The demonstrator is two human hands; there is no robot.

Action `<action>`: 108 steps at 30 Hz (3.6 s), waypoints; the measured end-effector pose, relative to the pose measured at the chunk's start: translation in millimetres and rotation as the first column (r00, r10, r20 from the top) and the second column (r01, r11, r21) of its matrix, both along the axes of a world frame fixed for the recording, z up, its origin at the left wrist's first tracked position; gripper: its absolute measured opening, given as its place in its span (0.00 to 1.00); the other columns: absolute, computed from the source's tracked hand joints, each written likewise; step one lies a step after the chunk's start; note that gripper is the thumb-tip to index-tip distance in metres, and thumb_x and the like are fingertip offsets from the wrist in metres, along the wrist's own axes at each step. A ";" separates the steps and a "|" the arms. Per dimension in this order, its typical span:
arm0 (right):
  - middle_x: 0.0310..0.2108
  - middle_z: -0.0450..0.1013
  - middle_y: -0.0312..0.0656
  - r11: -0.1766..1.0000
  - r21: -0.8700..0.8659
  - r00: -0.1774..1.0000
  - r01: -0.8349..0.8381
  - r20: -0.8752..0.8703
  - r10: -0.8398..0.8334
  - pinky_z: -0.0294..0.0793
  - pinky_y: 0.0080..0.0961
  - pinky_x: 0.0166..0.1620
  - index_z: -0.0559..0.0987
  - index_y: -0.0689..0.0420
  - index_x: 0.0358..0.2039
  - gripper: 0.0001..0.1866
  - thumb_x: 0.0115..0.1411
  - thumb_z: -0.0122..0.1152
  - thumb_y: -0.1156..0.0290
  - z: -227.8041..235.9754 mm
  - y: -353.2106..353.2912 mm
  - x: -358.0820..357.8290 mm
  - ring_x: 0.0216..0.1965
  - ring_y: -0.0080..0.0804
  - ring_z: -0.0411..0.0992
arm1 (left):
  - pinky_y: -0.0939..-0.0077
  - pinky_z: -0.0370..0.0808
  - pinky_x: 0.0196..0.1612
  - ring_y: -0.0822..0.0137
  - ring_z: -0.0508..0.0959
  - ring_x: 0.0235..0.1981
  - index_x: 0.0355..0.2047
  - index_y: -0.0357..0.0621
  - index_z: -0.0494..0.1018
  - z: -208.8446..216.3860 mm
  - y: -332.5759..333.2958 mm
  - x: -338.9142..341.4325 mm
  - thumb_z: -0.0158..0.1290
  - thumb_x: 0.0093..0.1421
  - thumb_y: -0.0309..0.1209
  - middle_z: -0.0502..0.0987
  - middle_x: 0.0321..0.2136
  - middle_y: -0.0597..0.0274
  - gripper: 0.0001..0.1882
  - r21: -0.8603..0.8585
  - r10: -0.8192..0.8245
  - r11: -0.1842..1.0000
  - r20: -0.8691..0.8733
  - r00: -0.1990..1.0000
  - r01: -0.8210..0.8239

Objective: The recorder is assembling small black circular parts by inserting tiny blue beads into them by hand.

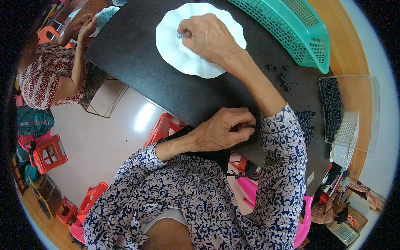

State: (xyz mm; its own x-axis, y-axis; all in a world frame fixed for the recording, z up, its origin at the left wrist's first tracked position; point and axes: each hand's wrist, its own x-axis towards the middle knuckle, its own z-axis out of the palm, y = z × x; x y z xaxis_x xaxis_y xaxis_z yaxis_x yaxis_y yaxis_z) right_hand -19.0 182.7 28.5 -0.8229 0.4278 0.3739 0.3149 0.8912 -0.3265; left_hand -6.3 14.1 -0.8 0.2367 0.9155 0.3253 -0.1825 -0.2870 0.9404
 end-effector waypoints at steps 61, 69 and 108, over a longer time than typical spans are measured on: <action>0.25 0.74 0.32 0.853 -0.512 0.985 -0.102 0.067 0.158 0.69 0.15 0.29 0.80 0.58 0.37 0.08 0.54 0.63 0.80 48.0 -67.9 63.4 0.24 0.17 0.69 | 0.66 0.71 0.31 0.55 0.75 0.28 0.32 0.33 0.71 14.6 -28.0 -19.5 0.54 0.53 0.23 0.72 0.27 0.51 0.07 0.136 -0.209 0.969 0.027 0.977 0.204; 0.26 0.71 0.40 0.961 -0.276 0.990 -0.037 0.119 0.072 0.71 0.23 0.27 0.77 0.60 0.37 0.15 0.47 0.65 0.83 24.5 -108.6 74.8 0.22 0.28 0.71 | 0.64 0.72 0.32 0.53 0.76 0.31 0.38 0.34 0.72 5.2 -74.1 -33.8 0.53 0.55 0.23 0.74 0.30 0.52 0.10 -0.018 -0.384 0.923 0.020 0.923 0.385; 0.23 0.72 0.30 0.960 -0.095 0.955 0.263 -0.116 -0.273 0.65 0.15 0.27 0.81 0.60 0.37 0.08 0.58 0.62 0.72 27.9 -46.5 102.4 0.23 0.14 0.64 | 0.68 0.71 0.31 0.60 0.76 0.27 0.35 0.32 0.73 -31.0 -92.3 -10.1 0.51 0.58 0.29 0.75 0.26 0.51 0.10 -0.243 -0.366 0.912 -0.119 0.923 0.330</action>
